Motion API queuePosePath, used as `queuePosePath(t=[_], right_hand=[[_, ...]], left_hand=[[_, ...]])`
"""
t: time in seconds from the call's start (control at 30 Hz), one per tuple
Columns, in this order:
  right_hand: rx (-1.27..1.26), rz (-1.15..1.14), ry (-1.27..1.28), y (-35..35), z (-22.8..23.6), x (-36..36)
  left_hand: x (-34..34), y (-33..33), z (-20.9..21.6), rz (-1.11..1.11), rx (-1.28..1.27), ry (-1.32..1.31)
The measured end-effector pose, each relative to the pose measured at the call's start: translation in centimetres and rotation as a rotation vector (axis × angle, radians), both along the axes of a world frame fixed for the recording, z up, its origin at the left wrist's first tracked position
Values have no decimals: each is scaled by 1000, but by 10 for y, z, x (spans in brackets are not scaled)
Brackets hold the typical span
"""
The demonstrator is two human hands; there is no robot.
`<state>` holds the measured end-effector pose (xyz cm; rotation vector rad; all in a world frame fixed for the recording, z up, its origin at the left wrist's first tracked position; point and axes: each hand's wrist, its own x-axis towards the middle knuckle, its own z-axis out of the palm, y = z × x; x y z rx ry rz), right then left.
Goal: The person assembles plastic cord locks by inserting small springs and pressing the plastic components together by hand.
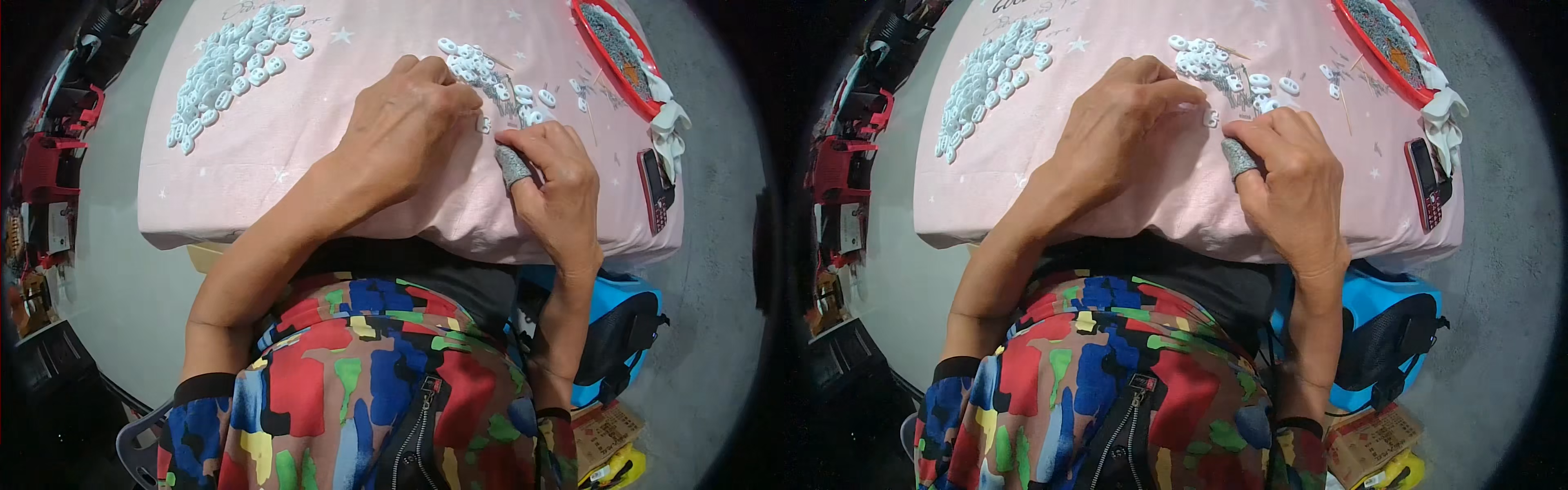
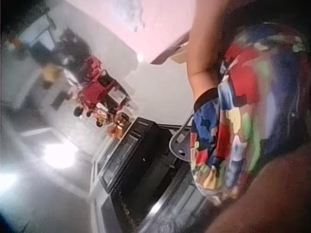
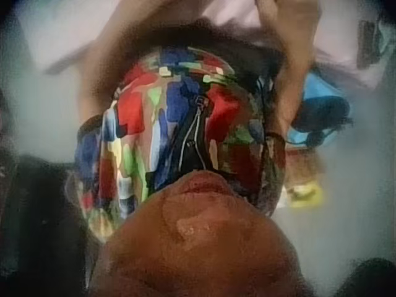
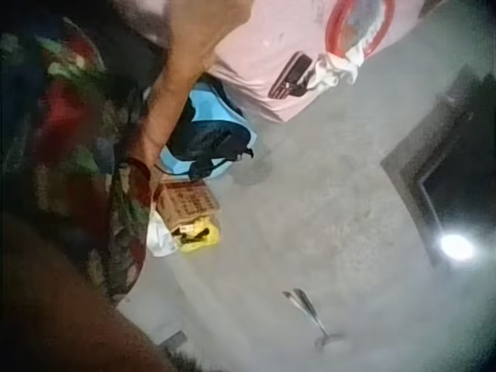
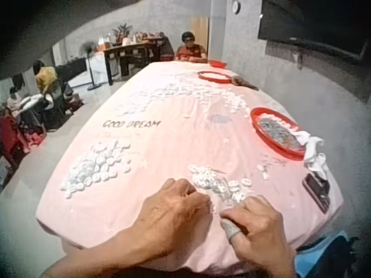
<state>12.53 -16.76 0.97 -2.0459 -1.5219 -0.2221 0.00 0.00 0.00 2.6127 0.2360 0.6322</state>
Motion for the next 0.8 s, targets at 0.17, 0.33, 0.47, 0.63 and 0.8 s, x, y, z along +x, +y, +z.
queuePosePath(t=[0.17,0.33,0.47,0.63,0.8], right_hand=[[-36,-70,128,-14,4,6],[-50,-70,95,-15,5,8],[-47,-26,67,-9,5,6],[-68,-41,80,-14,5,9],[19,-86,73,-9,6,13]], left_hand=[[-5,4,-9,71,-165,-53],[-5,4,-10,0,-184,-106],[4,0,-12,-54,42,-201],[5,-3,-15,-71,-11,-129],[2,0,-10,-87,-168,-78]])
